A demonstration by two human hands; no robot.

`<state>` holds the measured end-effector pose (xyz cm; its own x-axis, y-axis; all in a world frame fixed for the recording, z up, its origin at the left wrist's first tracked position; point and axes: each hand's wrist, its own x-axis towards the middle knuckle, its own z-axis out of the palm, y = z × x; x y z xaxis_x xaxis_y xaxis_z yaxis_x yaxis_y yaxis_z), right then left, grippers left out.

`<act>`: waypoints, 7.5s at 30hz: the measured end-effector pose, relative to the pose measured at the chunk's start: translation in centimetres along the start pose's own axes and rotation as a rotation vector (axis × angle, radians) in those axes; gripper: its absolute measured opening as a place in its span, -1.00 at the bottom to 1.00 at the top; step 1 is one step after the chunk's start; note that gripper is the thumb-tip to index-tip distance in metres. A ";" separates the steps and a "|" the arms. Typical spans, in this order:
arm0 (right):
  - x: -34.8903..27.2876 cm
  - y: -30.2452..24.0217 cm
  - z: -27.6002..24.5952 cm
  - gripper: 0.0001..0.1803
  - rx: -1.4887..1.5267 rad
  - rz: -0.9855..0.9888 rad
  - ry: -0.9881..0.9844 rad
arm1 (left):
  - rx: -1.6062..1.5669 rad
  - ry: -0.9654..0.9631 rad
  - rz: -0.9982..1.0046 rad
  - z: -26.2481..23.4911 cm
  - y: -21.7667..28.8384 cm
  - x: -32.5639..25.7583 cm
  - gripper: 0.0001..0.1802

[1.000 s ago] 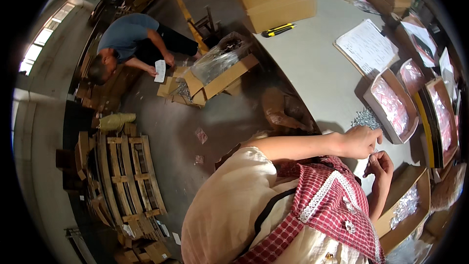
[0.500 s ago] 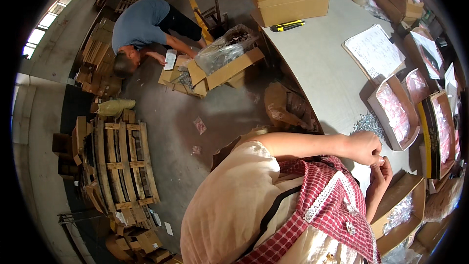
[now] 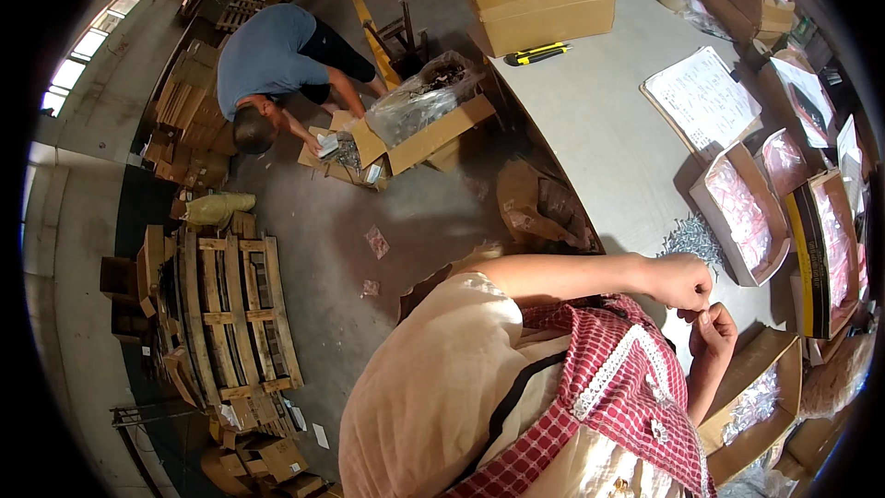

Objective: The person picks up small metal pieces from a pile on the table, places them into small plastic bags, and seals the bags.

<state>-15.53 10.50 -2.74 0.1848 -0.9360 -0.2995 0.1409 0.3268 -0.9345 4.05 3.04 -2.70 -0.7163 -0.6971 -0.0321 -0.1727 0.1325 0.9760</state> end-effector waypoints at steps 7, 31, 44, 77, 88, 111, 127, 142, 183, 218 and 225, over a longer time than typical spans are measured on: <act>-0.2 -0.6 2.0 -0.77 0.048 -0.050 0.142 | -0.169 0.064 -0.083 0.5 0.3 -0.2 -0.75; 0.6 -0.1 0.8 -0.75 -0.086 -0.177 0.201 | 0.499 0.341 0.447 2.2 -1.8 -0.2 -0.56; 3.9 0.5 3.5 -0.73 -0.095 -0.109 -0.003 | 0.517 0.556 0.376 0.0 -1.2 -5.5 -0.53; -0.5 -2.2 12.0 -0.88 -0.936 -0.560 -0.341 | -0.205 0.528 -0.177 1.6 -0.7 -16.5 -0.54; -4.7 -1.7 8.5 -0.85 -0.899 -0.630 -0.342 | 0.170 0.552 -0.131 6.2 2.3 -16.2 -0.58; 7.9 2.2 -0.3 -0.52 -1.204 -0.326 0.487 | 0.331 0.407 -0.174 -3.1 -5.4 -5.5 -0.67; 9.7 2.8 -2.1 -0.87 -0.415 -0.099 0.380 | 0.217 0.307 -0.089 -5.9 -6.6 0.9 -0.65; 5.4 -1.0 1.1 -0.77 0.094 -0.320 0.305 | 0.288 0.269 0.176 -2.9 -3.4 2.1 -0.56; 3.2 -4.6 1.9 -0.80 -0.232 -0.213 0.180 | -0.137 0.177 -0.034 -3.7 1.7 2.9 -0.88; -2.3 -1.8 -1.1 -0.71 0.156 -0.290 0.647 | 0.480 0.174 -0.022 -8.5 -6.3 20.6 -0.60; 4.4 -3.6 -0.5 -0.57 -0.099 -0.402 0.568 | -0.115 0.135 0.008 -10.2 -6.1 16.1 -0.55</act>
<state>-15.73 5.11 -0.77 -0.4034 -0.9139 0.0443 -0.0027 -0.0472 -0.9989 0.44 -16.16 -6.97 -0.6186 -0.7857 -0.0022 -0.0833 0.0628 0.9945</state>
